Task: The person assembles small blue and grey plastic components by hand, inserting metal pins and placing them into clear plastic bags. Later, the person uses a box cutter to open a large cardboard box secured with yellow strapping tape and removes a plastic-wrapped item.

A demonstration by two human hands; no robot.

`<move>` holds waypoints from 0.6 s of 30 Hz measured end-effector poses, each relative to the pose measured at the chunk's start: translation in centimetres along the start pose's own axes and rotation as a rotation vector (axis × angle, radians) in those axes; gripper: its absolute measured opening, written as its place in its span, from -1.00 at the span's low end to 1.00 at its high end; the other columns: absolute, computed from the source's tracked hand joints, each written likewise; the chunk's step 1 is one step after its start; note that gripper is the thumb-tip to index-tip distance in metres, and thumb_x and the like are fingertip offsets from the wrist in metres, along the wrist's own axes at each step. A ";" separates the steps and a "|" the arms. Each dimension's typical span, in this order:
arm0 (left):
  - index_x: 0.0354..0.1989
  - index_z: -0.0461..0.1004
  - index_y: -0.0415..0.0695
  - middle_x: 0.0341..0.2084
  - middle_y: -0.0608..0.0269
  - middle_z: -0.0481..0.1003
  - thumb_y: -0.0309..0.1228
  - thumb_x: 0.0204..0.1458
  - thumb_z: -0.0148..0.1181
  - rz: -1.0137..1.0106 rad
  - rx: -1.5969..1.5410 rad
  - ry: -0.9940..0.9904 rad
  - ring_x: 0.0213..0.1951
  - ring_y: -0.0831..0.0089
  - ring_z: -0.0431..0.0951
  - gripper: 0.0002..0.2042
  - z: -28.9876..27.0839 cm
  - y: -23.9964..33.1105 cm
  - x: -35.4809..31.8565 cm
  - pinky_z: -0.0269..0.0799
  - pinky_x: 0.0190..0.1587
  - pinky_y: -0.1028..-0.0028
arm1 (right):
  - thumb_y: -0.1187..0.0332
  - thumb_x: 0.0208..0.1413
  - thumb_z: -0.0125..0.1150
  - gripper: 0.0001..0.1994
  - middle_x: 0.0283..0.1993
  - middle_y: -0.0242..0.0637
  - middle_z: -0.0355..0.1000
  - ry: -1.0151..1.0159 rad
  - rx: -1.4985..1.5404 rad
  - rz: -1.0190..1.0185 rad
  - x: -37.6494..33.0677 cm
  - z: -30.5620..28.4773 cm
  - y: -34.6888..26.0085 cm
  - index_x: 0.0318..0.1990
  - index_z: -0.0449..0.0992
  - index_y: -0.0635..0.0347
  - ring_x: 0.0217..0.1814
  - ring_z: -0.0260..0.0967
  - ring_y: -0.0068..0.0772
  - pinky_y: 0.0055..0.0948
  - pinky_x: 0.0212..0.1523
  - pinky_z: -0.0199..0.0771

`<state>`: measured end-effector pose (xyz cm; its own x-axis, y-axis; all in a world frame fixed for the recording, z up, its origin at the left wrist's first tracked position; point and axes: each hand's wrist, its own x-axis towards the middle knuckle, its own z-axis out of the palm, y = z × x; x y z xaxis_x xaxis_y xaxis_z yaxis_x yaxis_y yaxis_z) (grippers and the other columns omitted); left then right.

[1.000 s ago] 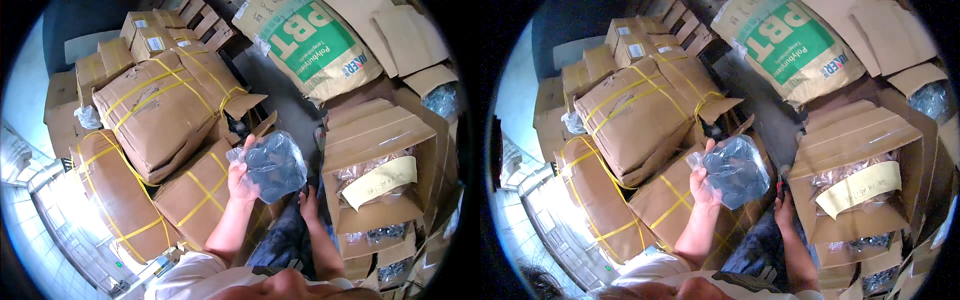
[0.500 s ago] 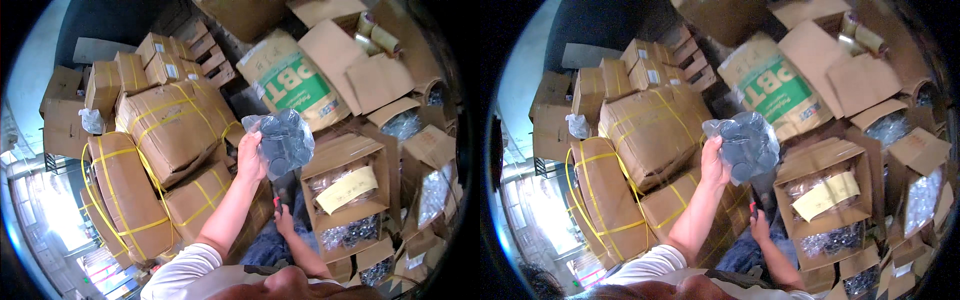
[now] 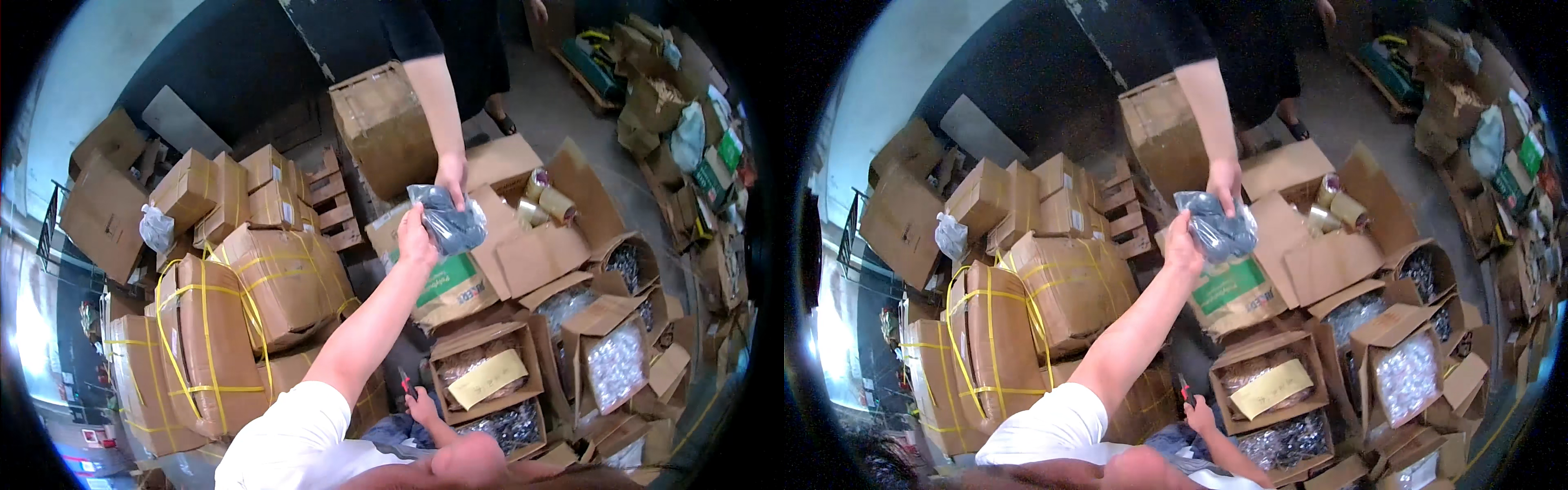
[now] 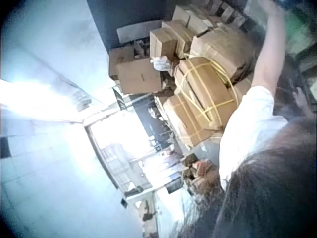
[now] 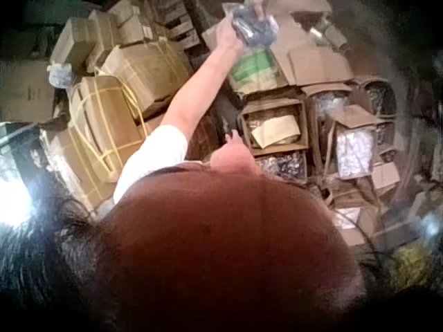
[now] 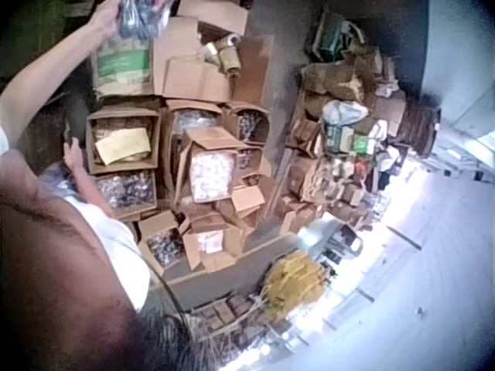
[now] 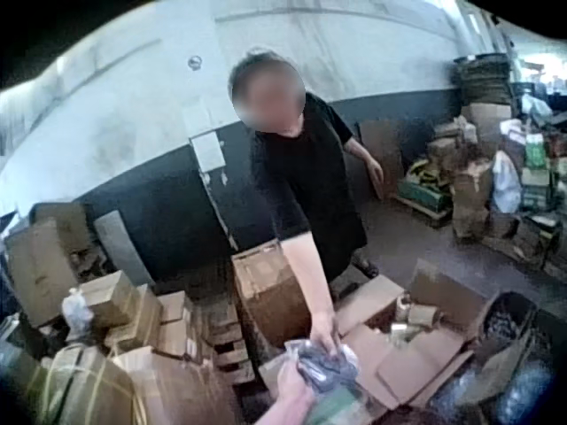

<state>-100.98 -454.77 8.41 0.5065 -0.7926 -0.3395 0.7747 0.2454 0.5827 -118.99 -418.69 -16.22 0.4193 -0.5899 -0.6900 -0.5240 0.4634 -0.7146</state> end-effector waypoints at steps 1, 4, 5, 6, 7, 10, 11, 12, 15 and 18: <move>-0.30 0.36 -0.20 -0.37 0.26 0.47 -0.33 0.19 0.00 0.019 0.040 0.019 -0.30 0.43 0.49 -0.82 0.6 -0.3 0.0 0.48 -0.16 0.35 | 0.31 0.15 0.10 -0.68 -0.39 -0.21 0.48 0.069 -0.077 -0.096 1.0 0.2 1.8 0.00 0.27 0.24 -0.51 0.47 -0.42 -0.41 -0.42 0.50; -0.31 0.37 -0.16 -0.39 0.30 0.46 -0.28 0.18 0.04 0.060 0.017 0.026 -0.34 0.47 0.47 -0.81 1.6 -0.4 0.5 0.46 -0.24 0.40 | 0.29 0.16 0.10 -0.66 -0.37 -0.21 0.49 -0.050 0.040 0.035 -0.8 -2.8 -3.1 0.01 0.26 0.25 -0.52 0.47 -0.43 -0.41 -0.43 0.50; -0.30 0.39 -0.11 -0.42 0.34 0.43 -0.24 0.16 0.07 0.044 0.046 -0.009 -0.39 0.51 0.42 -0.81 1.9 0.0 0.7 0.39 -0.33 0.50 | 0.26 0.16 0.09 -0.68 -0.40 -0.20 0.49 -0.033 0.005 0.008 -0.6 -2.9 -2.8 -0.04 0.31 0.28 -0.54 0.46 -0.43 -0.42 -0.45 0.49; -0.28 0.40 -0.05 -0.44 0.39 0.40 -0.22 0.14 0.10 0.003 0.082 -0.016 -0.42 0.56 0.38 -0.82 2.3 0.0 0.5 0.30 -0.38 0.58 | 0.24 0.16 0.09 -0.69 -0.42 -0.20 0.49 -0.052 0.010 0.008 -0.7 -3.5 -3.4 -0.08 0.33 0.29 -0.55 0.46 -0.43 -0.42 -0.46 0.48; -0.27 0.40 -0.04 -0.43 0.40 0.40 -0.21 0.13 0.12 -0.002 0.176 -0.043 -0.41 0.56 0.38 -0.82 2.4 0.3 0.4 0.31 -0.37 0.56 | 0.23 0.16 0.09 -0.70 -0.44 -0.21 0.49 -0.077 0.012 0.008 -0.5 -4.1 -4.2 -0.11 0.36 0.29 -0.56 0.46 -0.42 -0.42 -0.47 0.48; -0.16 0.39 0.00 -0.27 0.41 0.42 -0.16 0.09 0.15 -0.125 0.503 -0.199 -0.16 0.51 0.40 -0.75 -0.9 0.2 -2.3 0.31 -0.14 0.43 | 0.11 0.17 0.07 -0.64 -0.58 -0.21 0.46 -0.058 -0.096 -0.061 -0.9 -5.4 -5.9 -0.37 0.44 0.30 -0.61 0.44 -0.41 -0.40 -0.57 0.41; -0.15 0.39 0.02 -0.28 0.41 0.42 -0.16 0.08 0.15 -0.164 0.578 -0.289 -0.16 0.51 0.40 -0.75 -2.4 0.4 -4.0 0.31 -0.14 0.44 | 0.09 0.17 0.07 -0.63 -0.60 -0.21 0.45 -0.081 -0.075 -0.018 -1.5 -6.0 -7.5 -0.40 0.44 0.30 -0.62 0.44 -0.41 -0.40 -0.57 0.40; -0.17 0.40 0.00 -0.29 0.40 0.42 -0.17 0.09 0.14 -0.253 0.796 -0.310 -0.18 0.54 0.39 -0.76 -3.4 1.5 -6.4 0.33 -0.14 0.42 | 0.08 0.17 0.07 -0.61 -0.62 -0.20 0.44 -0.110 -0.060 0.028 -2.2 -6.3 -9.2 -0.43 0.43 0.30 -0.63 0.44 -0.41 -0.40 -0.58 0.39; -0.34 0.46 -0.17 -0.49 0.30 0.48 -0.28 0.05 0.13 -0.139 1.044 -0.416 -0.38 0.52 0.44 -0.80 -13.6 1.1 -13.4 0.39 -0.26 0.47 | 0.10 0.16 0.10 -0.61 -0.64 -0.22 0.43 -0.140 -0.151 -0.020 -1.4 -6.0 -8.7 -0.48 0.40 0.30 -0.66 0.39 -0.39 -0.38 -0.60 0.35; -0.37 0.48 -0.18 -0.43 0.08 0.54 -0.24 -0.02 0.18 -0.178 1.379 -0.325 -0.34 0.30 0.56 -0.77 -23.8 2.0 -22.7 0.45 -0.25 0.33 | 0.16 0.15 0.13 -0.64 -0.62 -0.19 0.42 -0.061 -0.202 -0.399 -0.8 -5.2 -9.0 -0.51 0.36 0.30 -0.68 0.34 -0.42 -0.36 -0.64 0.31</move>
<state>-101.85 -423.00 -0.30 0.1897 -0.8913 -0.4118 -0.2596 -0.4500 0.8545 -118.41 -425.82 -8.63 0.6576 -0.6534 -0.3749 -0.4443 0.0656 -0.8935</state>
